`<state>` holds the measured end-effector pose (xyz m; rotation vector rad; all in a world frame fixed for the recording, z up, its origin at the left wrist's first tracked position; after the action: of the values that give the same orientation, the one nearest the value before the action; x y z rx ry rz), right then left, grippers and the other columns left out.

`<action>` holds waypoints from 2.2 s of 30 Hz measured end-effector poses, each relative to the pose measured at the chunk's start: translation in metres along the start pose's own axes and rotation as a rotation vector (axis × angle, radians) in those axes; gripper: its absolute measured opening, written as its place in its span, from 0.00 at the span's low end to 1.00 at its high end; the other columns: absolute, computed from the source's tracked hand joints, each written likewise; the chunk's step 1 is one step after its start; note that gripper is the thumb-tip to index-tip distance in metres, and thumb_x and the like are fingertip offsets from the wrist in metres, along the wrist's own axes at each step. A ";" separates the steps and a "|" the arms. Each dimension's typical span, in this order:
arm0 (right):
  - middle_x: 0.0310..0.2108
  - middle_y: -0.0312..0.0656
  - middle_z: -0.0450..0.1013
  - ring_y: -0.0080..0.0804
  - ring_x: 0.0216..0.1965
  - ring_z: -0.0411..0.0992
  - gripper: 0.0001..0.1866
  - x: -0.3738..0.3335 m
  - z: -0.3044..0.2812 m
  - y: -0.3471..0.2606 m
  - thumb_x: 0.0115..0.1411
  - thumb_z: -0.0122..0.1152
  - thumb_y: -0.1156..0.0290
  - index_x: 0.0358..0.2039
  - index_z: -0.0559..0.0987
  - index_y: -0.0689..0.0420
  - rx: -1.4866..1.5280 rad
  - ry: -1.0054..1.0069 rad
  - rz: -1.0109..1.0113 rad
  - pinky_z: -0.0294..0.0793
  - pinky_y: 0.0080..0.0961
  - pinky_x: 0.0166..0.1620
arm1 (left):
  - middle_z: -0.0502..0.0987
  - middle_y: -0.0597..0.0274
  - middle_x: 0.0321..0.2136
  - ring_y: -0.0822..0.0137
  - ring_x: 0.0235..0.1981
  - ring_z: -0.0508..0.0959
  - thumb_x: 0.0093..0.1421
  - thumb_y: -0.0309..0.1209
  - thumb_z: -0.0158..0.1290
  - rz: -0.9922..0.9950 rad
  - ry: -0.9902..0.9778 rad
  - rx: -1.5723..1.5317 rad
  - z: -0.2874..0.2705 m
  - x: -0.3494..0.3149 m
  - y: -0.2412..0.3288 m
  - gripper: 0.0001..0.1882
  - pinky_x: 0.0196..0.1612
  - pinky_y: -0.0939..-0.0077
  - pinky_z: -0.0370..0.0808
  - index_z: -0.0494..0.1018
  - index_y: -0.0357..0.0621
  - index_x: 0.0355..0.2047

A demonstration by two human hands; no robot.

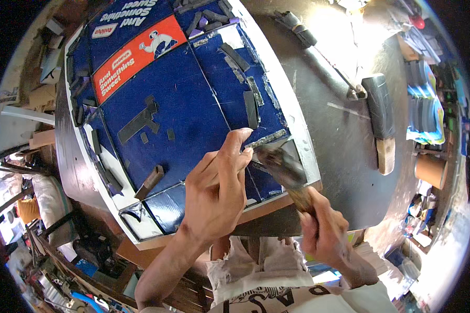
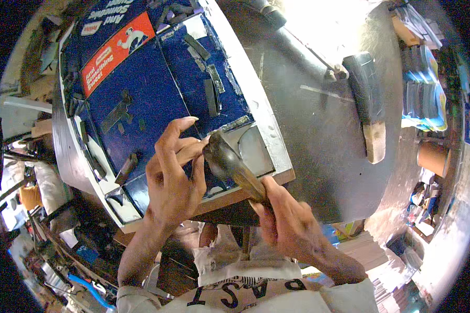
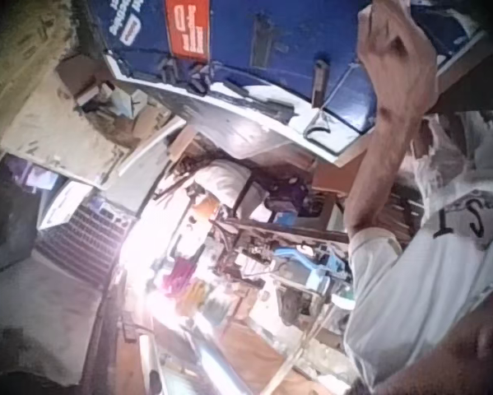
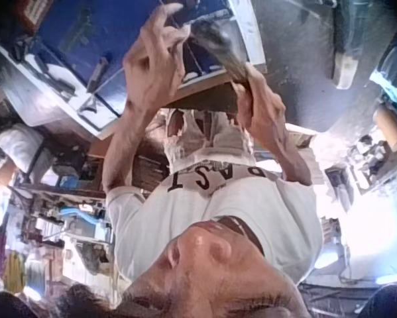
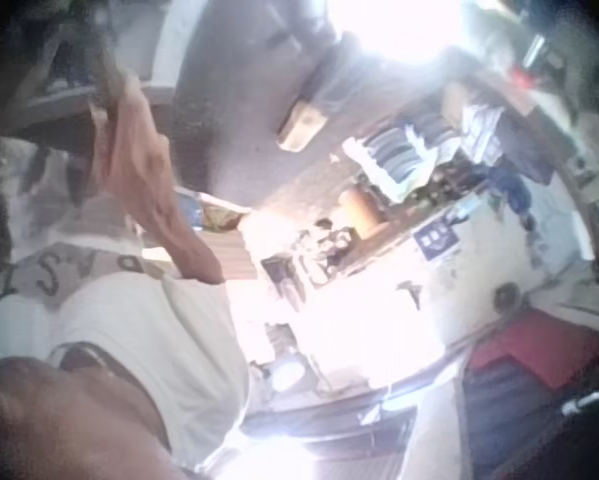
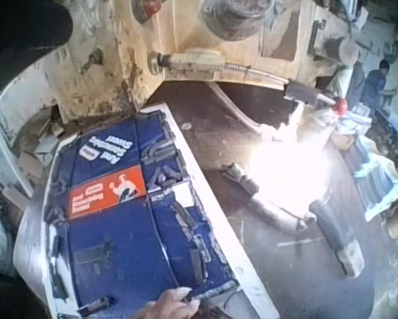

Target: The person inserts metal blades and rubber strips into grooves on a die board and taps them in using a hammer, then cuts and folds printed cardboard packaging at a manual die-cutting machine.

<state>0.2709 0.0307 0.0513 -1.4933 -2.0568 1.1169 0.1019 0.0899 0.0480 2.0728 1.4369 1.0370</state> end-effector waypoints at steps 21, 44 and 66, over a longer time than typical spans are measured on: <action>0.34 0.55 0.77 0.50 0.25 0.78 0.24 -0.020 -0.013 0.008 0.66 0.56 0.72 0.60 0.64 0.66 0.071 0.156 0.140 0.78 0.39 0.28 | 0.80 0.44 0.42 0.62 0.31 0.84 0.58 0.16 0.58 -0.129 -0.030 -0.093 0.001 0.006 -0.006 0.27 0.43 0.71 0.80 0.62 0.25 0.56; 0.15 0.31 0.61 0.15 0.14 0.59 0.20 -0.049 0.030 0.016 0.74 0.39 0.61 0.55 0.69 0.63 0.338 0.339 0.364 0.56 0.18 0.19 | 0.83 0.54 0.40 0.64 0.46 0.81 0.57 0.19 0.61 -0.394 0.026 0.023 -0.041 -0.014 -0.018 0.39 0.58 0.66 0.69 0.56 0.40 0.66; 0.29 0.44 0.72 0.32 0.25 0.72 0.10 -0.092 0.010 -0.020 0.64 0.56 0.73 0.45 0.73 0.60 0.263 0.699 0.167 0.73 0.31 0.28 | 0.85 0.60 0.34 0.66 0.33 0.83 0.55 0.18 0.61 -0.224 -0.051 -0.003 -0.043 -0.020 -0.035 0.27 0.47 0.73 0.75 0.66 0.35 0.55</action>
<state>0.2861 -0.0602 0.0743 -1.6341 -1.2844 0.7275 0.0435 0.0814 0.0438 1.8704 1.5962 0.8896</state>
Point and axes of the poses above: each hand's wrist, its own x-axis towards the middle knuckle, its own z-axis out of the palm, y = z × x, the point moved 8 cm from there along x, towards the middle knuckle
